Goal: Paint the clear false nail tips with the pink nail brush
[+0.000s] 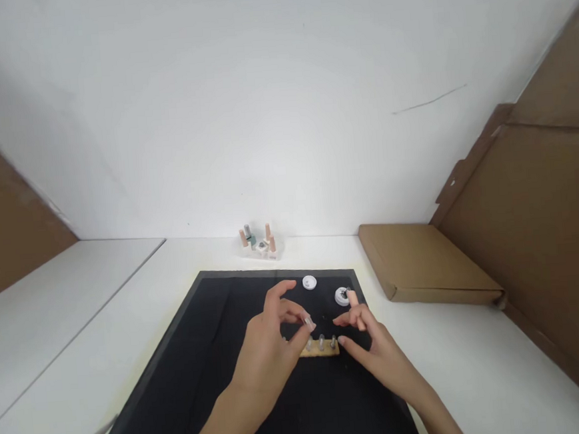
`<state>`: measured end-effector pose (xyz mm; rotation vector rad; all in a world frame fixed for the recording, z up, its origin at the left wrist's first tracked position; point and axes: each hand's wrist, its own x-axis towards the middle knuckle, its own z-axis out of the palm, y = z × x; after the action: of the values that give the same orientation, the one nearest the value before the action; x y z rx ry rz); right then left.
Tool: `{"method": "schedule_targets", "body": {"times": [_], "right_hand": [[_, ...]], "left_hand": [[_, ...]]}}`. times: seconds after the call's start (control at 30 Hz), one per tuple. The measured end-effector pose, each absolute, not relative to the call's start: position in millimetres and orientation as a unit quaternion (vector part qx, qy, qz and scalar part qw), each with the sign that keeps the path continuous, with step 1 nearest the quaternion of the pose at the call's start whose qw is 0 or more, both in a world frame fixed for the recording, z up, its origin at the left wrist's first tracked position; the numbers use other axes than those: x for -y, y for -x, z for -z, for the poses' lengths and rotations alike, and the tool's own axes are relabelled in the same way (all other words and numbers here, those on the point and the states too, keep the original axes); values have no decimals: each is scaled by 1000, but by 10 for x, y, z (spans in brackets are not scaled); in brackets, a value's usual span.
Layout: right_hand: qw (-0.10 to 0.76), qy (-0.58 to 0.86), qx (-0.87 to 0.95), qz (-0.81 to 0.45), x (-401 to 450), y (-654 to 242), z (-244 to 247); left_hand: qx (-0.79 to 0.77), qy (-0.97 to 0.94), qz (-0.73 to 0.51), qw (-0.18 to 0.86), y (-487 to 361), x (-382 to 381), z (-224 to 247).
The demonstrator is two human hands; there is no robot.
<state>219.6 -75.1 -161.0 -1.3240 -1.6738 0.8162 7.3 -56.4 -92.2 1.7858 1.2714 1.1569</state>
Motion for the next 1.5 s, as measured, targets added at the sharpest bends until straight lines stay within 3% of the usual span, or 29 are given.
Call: {"method": "schedule_targets", "body": {"times": [0.3,0.47,0.83,1.17,1.5], "right_hand": [[506,437,590,-453,850,-1748,304],[530,402,561,-492,885,-1670,-68],[553,347,549,-522,977,-1722,-303],[581,326,513,-541,874,-1760,-217],[605,294,465,-576,734,-1764,-145]], "left_hand": [[-433,-719,-451,304,-125,703,370],[-406,-732,-458,298,-146,791,105],[-374,-718,-508,295,-149,899,-166],[-317,-692,-575,301,-174,726,-85],[-313,-707,-597,215,-284,551,110]]}}
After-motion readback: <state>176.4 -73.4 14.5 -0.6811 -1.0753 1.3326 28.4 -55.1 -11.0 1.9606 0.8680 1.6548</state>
